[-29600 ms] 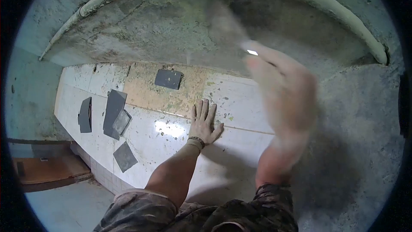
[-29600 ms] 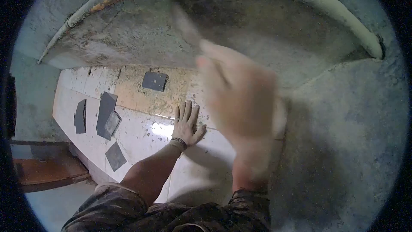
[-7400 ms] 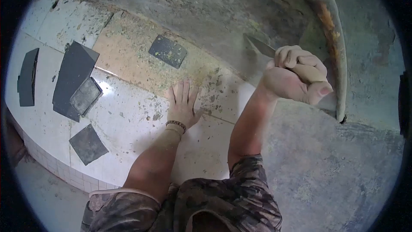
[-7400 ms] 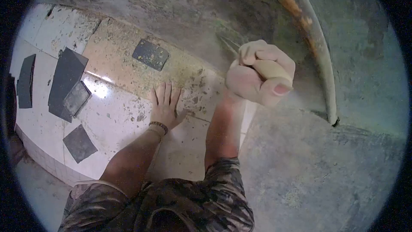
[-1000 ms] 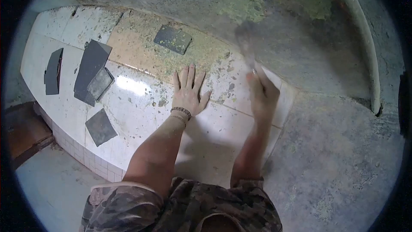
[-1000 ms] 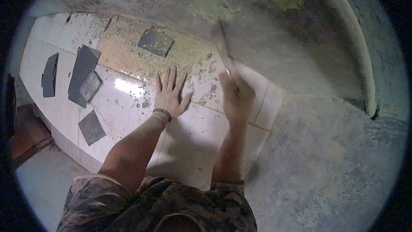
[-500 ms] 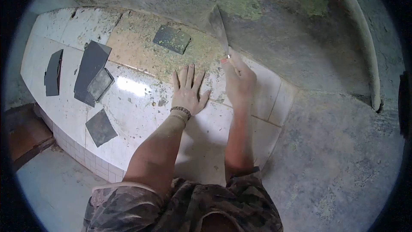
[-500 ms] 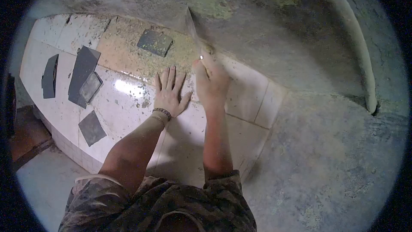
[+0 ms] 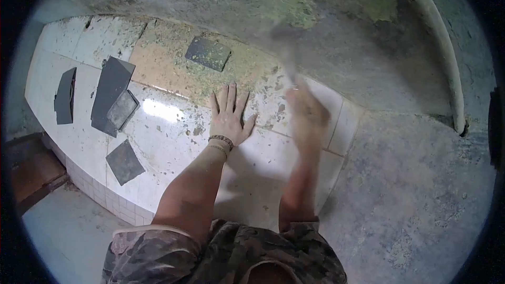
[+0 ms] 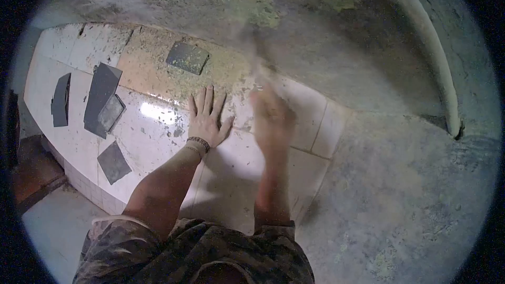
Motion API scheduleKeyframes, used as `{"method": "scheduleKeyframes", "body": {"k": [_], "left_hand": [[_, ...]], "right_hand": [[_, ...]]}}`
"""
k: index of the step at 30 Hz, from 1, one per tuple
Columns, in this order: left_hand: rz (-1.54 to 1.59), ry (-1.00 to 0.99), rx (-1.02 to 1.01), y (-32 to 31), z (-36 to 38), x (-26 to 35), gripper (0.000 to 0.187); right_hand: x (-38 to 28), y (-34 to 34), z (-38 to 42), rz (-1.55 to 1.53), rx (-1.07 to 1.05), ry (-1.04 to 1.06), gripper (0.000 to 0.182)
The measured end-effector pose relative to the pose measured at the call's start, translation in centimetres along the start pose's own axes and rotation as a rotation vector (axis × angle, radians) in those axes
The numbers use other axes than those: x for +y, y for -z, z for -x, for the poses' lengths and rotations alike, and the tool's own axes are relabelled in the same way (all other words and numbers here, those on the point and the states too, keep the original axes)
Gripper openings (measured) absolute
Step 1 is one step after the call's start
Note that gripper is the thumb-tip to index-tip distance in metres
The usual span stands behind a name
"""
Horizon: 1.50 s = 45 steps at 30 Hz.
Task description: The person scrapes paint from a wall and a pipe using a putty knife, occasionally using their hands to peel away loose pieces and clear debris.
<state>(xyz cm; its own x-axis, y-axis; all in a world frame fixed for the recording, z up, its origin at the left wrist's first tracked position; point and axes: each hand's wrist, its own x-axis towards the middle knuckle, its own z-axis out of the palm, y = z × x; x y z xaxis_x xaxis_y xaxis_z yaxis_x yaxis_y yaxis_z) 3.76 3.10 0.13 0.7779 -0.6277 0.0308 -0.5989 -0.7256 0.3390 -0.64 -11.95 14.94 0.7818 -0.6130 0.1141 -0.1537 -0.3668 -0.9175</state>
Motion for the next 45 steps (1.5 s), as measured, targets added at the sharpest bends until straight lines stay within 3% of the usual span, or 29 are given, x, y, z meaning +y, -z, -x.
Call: {"method": "scheduleKeyframes", "body": {"k": [2,11,14,17,24,26,28,30,31,33,36,39,42,43,44,45], "left_hand": [[0.008,-0.006,0.000,0.1,0.2,0.3,0.073],[-0.023,-0.002,0.004,0.2,0.2,0.4,0.073],[-0.053,-0.005,0.009,0.1,-0.3,0.4,0.073],[-0.030,-0.009,0.006,0.0,0.3,0.5,0.074],[-0.049,-0.016,0.010,-0.2,0.3,0.4,0.075],[-0.042,-0.011,-0.006,-0.2,0.6,0.7,0.075],[-0.043,-0.005,-0.001,0.0,0.2,0.5,0.076],[-0.033,-0.011,0.020,-0.2,0.1,0.3,0.073],[-0.025,-0.013,0.034,0.0,0.2,0.4,0.073],[-0.013,-0.018,0.030,-0.1,0.3,0.2,0.074],[0.000,-0.013,0.046,-0.1,0.0,0.2,0.074],[-0.004,-0.021,0.032,-0.2,0.7,0.4,0.073],[-0.008,-0.012,0.034,-0.1,0.1,0.2,0.073],[-0.011,-0.013,0.020,-0.1,0.3,0.2,0.072],[-0.009,-0.019,0.011,-0.2,0.6,0.3,0.072],[-0.013,-0.011,0.010,-0.1,0.5,0.3,0.073]], "right_hand": [[-1.3,2.0,-0.3,0.071,-0.005,-0.371,0.036],[0.0,4.9,0.8,0.064,-0.039,-0.135,0.029],[-0.2,3.5,-1.3,0.102,-0.016,-0.233,0.034],[-0.8,2.9,0.0,0.230,-0.041,-0.186,0.035],[-0.6,3.5,-2.4,0.165,-0.047,-0.186,0.032],[-0.6,-0.1,-2.2,0.164,-0.042,-0.014,0.031],[-0.1,0.4,-1.4,0.164,-0.072,0.024,0.030],[0.5,4.0,0.1,-0.082,0.036,-0.173,0.029],[0.3,4.6,-0.3,-0.078,0.028,-0.177,0.029],[-0.5,5.4,-1.2,0.123,-0.034,-0.484,0.027],[-0.1,4.5,-0.9,0.004,0.027,-0.383,0.026],[-0.8,5.9,0.5,0.098,-0.029,-0.323,0.027],[-1.3,9.3,0.0,0.069,0.027,-0.366,0.030],[-1.2,9.7,-1.3,0.235,-0.044,-0.189,0.036],[-0.5,8.1,-2.4,0.237,-0.040,-0.198,0.036],[0.5,5.3,-3.7,0.207,-0.097,-0.006,0.039]]}}
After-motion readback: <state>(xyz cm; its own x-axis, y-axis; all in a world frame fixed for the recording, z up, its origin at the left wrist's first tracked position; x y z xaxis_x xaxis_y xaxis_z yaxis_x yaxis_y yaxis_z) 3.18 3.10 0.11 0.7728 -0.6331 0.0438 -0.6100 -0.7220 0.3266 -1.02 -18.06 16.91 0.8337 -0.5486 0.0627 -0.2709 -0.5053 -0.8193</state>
